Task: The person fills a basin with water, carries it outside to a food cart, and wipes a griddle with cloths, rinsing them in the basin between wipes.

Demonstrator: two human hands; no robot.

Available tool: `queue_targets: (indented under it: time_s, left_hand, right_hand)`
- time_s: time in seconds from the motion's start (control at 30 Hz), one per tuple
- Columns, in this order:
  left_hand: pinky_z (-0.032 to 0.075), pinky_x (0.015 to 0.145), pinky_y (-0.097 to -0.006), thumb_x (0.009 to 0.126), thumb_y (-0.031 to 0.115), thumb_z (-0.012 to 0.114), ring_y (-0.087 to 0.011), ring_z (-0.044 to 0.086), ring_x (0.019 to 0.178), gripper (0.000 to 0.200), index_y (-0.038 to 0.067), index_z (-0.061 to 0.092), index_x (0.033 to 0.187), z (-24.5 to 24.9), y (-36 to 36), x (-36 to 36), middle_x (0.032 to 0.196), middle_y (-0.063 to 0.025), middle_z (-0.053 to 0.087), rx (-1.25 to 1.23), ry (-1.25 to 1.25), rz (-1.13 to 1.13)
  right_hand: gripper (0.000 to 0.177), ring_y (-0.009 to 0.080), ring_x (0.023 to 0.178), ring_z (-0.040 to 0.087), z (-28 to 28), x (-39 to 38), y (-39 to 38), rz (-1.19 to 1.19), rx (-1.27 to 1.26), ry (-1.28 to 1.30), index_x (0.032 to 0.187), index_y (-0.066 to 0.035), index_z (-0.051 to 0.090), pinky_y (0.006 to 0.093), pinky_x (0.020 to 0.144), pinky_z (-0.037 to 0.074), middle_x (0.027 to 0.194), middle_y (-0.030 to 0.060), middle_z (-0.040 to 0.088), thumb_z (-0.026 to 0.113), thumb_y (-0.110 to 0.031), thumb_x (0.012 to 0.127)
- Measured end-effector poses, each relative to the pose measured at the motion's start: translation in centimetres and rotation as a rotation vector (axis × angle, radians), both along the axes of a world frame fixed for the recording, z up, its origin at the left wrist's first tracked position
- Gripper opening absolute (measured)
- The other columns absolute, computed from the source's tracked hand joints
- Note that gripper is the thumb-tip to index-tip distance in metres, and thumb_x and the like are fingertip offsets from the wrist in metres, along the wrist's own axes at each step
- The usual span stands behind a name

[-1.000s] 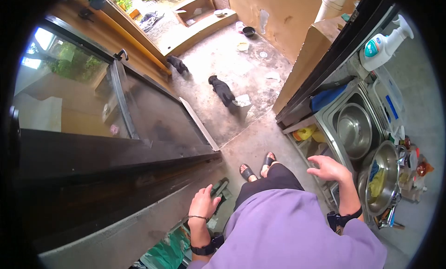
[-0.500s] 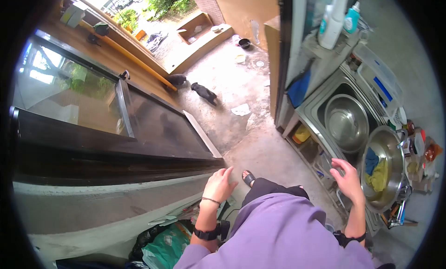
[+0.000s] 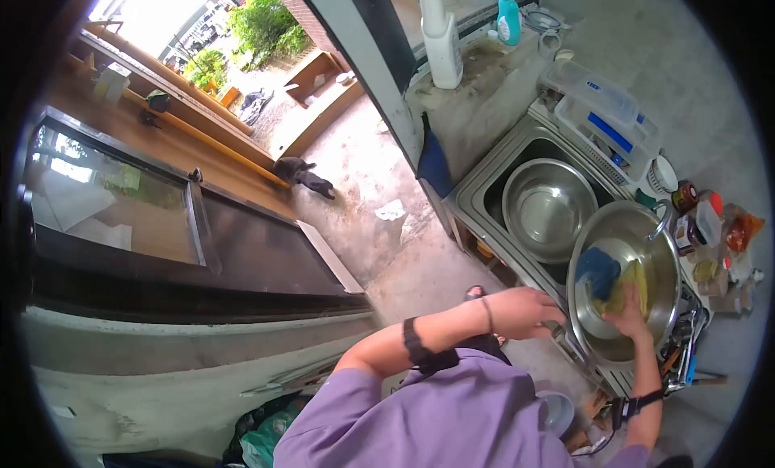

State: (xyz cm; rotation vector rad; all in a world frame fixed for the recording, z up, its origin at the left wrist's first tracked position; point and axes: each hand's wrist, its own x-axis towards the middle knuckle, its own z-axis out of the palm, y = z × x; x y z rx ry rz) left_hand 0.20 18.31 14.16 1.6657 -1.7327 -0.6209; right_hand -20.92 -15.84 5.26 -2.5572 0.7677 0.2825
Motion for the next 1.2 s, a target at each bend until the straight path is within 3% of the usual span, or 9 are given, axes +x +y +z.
queue_targets:
  time_s: [0.27,0.37,0.57,0.67,0.77,0.87,1.0,1.07,1.2]
  left_hand:
    - [0.048,0.094,-0.0468,0.083,0.026,0.064,-0.0347,0.061,0.108,0.036,0.014,0.065,0.116,-3.9,-10.3,-0.4,0.11,-0.014,0.066,0.037,0.073,-0.235]
    - [0.048,0.094,-0.0462,0.083,0.027,0.064,-0.0343,0.062,0.107,0.038,0.014,0.065,0.118,-5.4,-12.0,0.7,0.11,-0.0144,0.067,0.07,0.085,-0.252]
    - [0.049,0.095,-0.045,0.083,0.026,0.063,-0.0336,0.062,0.11,0.038,0.014,0.066,0.119,-6.7,-14.8,2.4,0.113,-0.0146,0.067,0.188,0.039,-0.26]
    - [0.049,0.096,-0.0442,0.083,0.028,0.063,-0.0327,0.061,0.113,0.04,0.011,0.066,0.119,-9.3,-18.0,1.3,0.117,-0.0158,0.065,0.262,0.012,-0.249]
    - [0.048,0.1,-0.0421,0.081,0.023,0.066,-0.0346,0.056,0.122,0.044,0.008,0.065,0.122,-8.7,-19.8,0.2,0.125,-0.0189,0.061,0.46,-0.287,-0.189]
    - [0.048,0.1,-0.0425,0.081,0.02,0.067,-0.0367,0.055,0.122,0.047,0.008,0.063,0.126,-13.7,-23.2,-2.9,0.128,-0.0198,0.059,0.371,-0.38,-0.05]
    - [0.046,0.102,-0.0456,0.088,0.018,0.058,-0.0372,0.06,0.115,0.037,0.003,0.059,0.121,-11.9,-24.9,-2.8,0.124,-0.0237,0.061,0.493,0.308,0.252]
    - [0.046,0.101,-0.0483,0.094,0.013,0.042,-0.0421,0.056,0.118,0.038,0.007,0.05,0.131,-19.7,-27.0,-5.5,0.132,-0.0263,0.051,0.497,-0.021,0.231]
    - [0.036,0.11,-0.0509,0.091,0.028,0.057,-0.0404,0.039,0.136,0.053,0.011,0.041,0.139,-21.0,-25.4,-6.2,0.146,-0.021,0.038,0.637,-0.269,0.123]
  right_hand:
    - [0.108,0.048,0.147,0.011,-12.9,5.6,-1.2,0.222,-0.062,0.044,0.155,-0.019,0.026,0.0518,0.121,0.017,0.161,0.0241,0.01,0.086,-0.028,0.065]
    - [0.079,0.0457,0.145,0.02,-17.4,5.0,-3.5,0.934,-0.409,-0.127,0.144,-0.012,0.045,0.0565,0.119,0.02,0.157,0.0154,0.028,0.076,-0.033,0.074]
    - [0.076,0.0433,0.138,0.034,-10.4,7.9,-2.1,0.063,-0.284,0.225,0.14,-0.01,0.048,0.0538,0.11,0.034,0.154,0.017,0.032,0.075,-0.033,0.073]
    - [0.083,0.043,0.134,0.038,-11.9,8.1,-2.5,0.558,-0.316,0.331,0.142,-0.011,0.046,0.0491,0.109,0.037,0.151,0.0185,0.036,0.077,-0.033,0.069]
    - [0.079,0.041,0.131,0.041,-11.3,8.2,-4.0,0.154,-0.209,0.106,0.14,-0.01,0.047,0.049,0.107,0.039,0.146,0.0179,0.039,0.078,-0.031,0.069]
    - [0.073,0.0384,0.129,0.043,-21.6,4.7,-6.5,0.353,-0.509,-0.005,0.135,-0.009,0.052,0.0481,0.104,0.041,0.143,0.0153,0.043,0.078,-0.025,0.068]
    - [0.059,0.0413,0.12,0.052,-9.1,5.9,-5.4,0.375,-0.22,0.046,0.131,-0.008,0.053,0.0466,0.102,0.044,0.138,0.021,0.048,0.07,-0.019,0.076]
    - [0.04,0.0401,0.117,0.055,-12.5,4.2,-5.8,0.07,-0.218,0.021,0.125,-0.003,0.055,0.0463,0.097,0.047,0.125,0.0216,0.055,0.057,-0.014,0.086]
    - [0.037,0.0353,0.11,0.057,-7.0,3.0,-4.3,0.332,-0.074,0.095,0.12,-0.01,0.06,0.0448,0.092,0.049,0.117,0.0153,0.056,0.061,-0.014,0.083]
